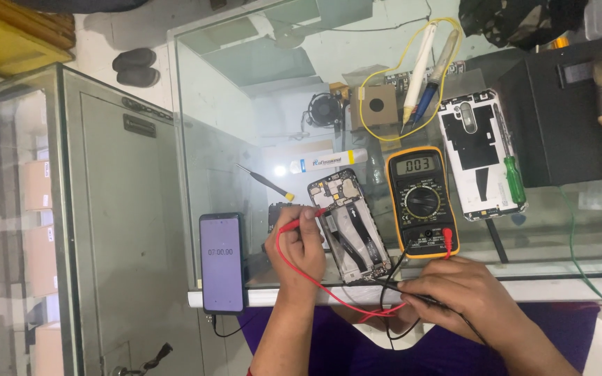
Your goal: Using a multimeter to probe and test various components on a smartphone motherboard for diagnostic purposes.
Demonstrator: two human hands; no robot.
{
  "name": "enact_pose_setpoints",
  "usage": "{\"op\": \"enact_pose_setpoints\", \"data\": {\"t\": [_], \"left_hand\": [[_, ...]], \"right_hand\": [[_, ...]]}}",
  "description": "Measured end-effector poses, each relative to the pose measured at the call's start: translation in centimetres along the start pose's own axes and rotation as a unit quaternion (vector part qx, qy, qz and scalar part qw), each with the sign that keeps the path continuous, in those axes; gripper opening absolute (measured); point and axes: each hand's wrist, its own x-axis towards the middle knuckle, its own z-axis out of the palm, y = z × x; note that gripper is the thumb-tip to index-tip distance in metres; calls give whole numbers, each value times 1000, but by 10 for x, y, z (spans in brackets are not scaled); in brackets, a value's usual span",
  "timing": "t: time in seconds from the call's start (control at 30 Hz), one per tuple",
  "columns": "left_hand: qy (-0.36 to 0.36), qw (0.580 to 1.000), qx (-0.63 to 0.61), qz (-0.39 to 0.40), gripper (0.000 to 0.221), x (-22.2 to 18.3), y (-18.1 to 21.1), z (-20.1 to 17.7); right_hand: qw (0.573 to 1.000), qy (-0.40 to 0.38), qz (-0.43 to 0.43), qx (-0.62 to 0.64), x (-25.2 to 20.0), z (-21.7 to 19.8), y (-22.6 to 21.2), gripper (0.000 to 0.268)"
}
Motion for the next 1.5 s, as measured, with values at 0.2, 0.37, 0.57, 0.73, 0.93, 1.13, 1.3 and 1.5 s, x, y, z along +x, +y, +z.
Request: {"op": "enact_pose_setpoints", "data": {"t": [0.2,0.37,0.57,0.73,0.93,1.13,1.3,1.5], "left_hand": [[-1,1000,0,-7,38,0,1,0],[0,1000,2,-10,36,0,1,0],[-2,1000,-4,-5,35,0,2,-1],[1,1000,4,-4,38,0,0,1],[2,1000,-6,3,37,0,2,0],[8,1000,-4,8,39,0,-1,1],[3,1000,-8,5,38,0,3,-3],[2,1000,-17,14,32,-1,-2,2]], "right_hand": [[1000,9,-4,7,1,1,-1,14],[1000,12,-5,4,0,1,0,14],[1000,16,-8,12,5,-2,-4,14],[1000,19,-10,11,5,-1,-4,14],[1000,23,-7,7,4,-1,-4,14],[1000,19,-4,7,4,-1,-4,15],[1000,19,2,22,6,-2,-8,12],[1000,8,26,-3,-5,2,0,19]]}}
